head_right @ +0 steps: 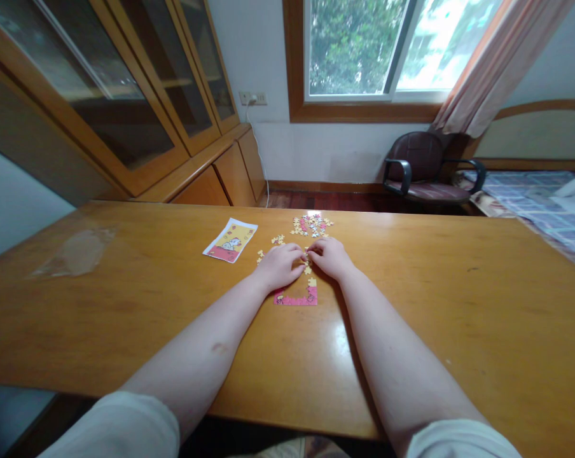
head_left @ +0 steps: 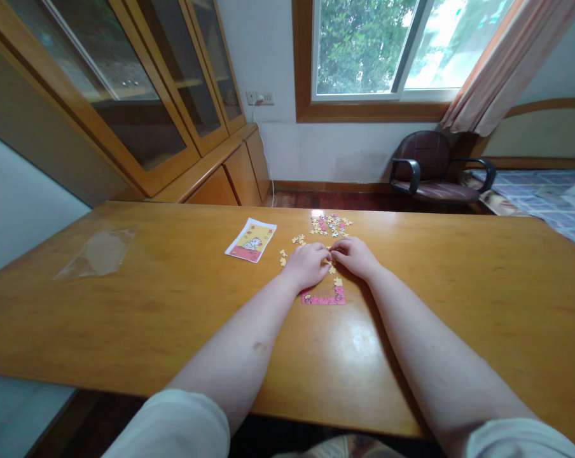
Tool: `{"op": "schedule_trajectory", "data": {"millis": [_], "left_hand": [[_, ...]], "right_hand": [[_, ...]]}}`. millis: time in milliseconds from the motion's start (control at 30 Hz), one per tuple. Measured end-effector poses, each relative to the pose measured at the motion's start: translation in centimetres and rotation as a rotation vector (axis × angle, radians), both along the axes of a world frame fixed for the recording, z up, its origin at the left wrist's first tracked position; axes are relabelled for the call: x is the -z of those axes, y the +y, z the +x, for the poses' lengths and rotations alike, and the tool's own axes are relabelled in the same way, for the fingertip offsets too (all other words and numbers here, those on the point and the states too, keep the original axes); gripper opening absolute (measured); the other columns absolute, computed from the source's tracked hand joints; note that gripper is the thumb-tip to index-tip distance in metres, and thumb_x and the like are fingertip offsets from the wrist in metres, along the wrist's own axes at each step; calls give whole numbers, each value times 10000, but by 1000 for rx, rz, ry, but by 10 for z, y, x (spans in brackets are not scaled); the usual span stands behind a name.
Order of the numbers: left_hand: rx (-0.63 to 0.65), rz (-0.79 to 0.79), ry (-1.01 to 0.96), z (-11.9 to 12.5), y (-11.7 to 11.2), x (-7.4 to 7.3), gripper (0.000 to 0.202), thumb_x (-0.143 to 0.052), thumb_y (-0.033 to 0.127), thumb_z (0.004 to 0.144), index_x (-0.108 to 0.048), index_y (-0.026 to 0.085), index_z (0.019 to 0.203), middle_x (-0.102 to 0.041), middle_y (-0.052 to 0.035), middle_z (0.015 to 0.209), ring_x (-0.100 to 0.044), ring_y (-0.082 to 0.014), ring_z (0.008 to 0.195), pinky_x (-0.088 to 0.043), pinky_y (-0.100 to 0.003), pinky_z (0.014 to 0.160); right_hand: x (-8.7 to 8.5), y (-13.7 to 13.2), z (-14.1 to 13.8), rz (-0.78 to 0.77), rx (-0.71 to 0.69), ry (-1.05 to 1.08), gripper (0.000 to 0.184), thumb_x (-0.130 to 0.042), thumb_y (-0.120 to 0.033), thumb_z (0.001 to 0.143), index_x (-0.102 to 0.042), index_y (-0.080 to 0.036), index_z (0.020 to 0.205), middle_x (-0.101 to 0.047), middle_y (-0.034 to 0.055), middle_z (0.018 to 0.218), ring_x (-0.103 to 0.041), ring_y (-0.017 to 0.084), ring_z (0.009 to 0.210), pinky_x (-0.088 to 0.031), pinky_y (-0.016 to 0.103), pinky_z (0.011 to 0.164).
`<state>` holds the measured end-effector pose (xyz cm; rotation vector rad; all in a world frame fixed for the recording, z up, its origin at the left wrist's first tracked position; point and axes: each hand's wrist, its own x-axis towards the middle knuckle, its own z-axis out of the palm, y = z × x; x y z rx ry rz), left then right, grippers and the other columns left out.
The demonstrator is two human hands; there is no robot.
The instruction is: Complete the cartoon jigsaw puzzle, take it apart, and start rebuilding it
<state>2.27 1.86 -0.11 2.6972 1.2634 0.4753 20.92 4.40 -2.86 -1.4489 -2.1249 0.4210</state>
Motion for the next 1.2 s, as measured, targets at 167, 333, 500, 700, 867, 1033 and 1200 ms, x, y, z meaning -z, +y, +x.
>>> {"op": "schedule_trajectory", "data": {"millis": [167,333,500,700,867,1033,1200], "left_hand": [[72,-30,25,-2,1,1,197,-557,321,816,-694,256,941,-640,-23,1053,-600,-199,936,-471,-342,885],[105,-40,38,-1,2,3,201,-540,313,823,-711,270,920,-645,-12,1043,-609,-193,938,-476,-330,887],[81,-70,41,-1,3,3,191,-564,317,807,-726,263,892,-658,-10,1048,-613,-184,936,-477,-311,893],[51,-103,14,0,5,6,177,-576,300,787,-730,252,861,-659,-9,1046,-612,-182,943,-478,-305,897],[62,-59,-3,1,4,8,169,-574,287,791,-723,245,857,-649,-17,1066,-606,-192,959,-471,-319,914],[44,-9,26,3,3,4,173,-562,290,814,-719,235,859,-639,-34,1078,-597,-204,974,-458,-358,925],[48,-13,15,4,3,3,175,-549,286,834,-714,235,857,-641,-31,1054,-600,-197,950,-459,-357,909]], "right_hand": [[0,0,1,2,4,-1,133,-591,-253,790,-714,-205,801,-683,39,828,-585,166,823,-437,281,805],[-1,0,0,-5,3,-2,127,-591,-239,783,-714,-207,792,-688,39,836,-586,167,830,-438,282,812],[-1,-1,0,6,-4,3,128,-589,-239,791,-712,-203,792,-691,40,851,-586,172,844,-433,288,825],[-1,-1,0,21,-2,4,121,-595,-235,787,-712,-204,791,-689,39,842,-585,173,837,-434,289,817],[0,-1,-1,15,0,-9,124,-594,-236,781,-714,-206,787,-686,38,833,-587,168,825,-438,285,806],[-3,-2,-2,17,5,-4,126,-596,-241,782,-717,-205,786,-691,42,841,-590,171,830,-436,283,797],[-4,-3,-3,26,13,-6,119,-603,-247,784,-715,-208,777,-693,41,851,-591,173,840,-437,284,805]]}}
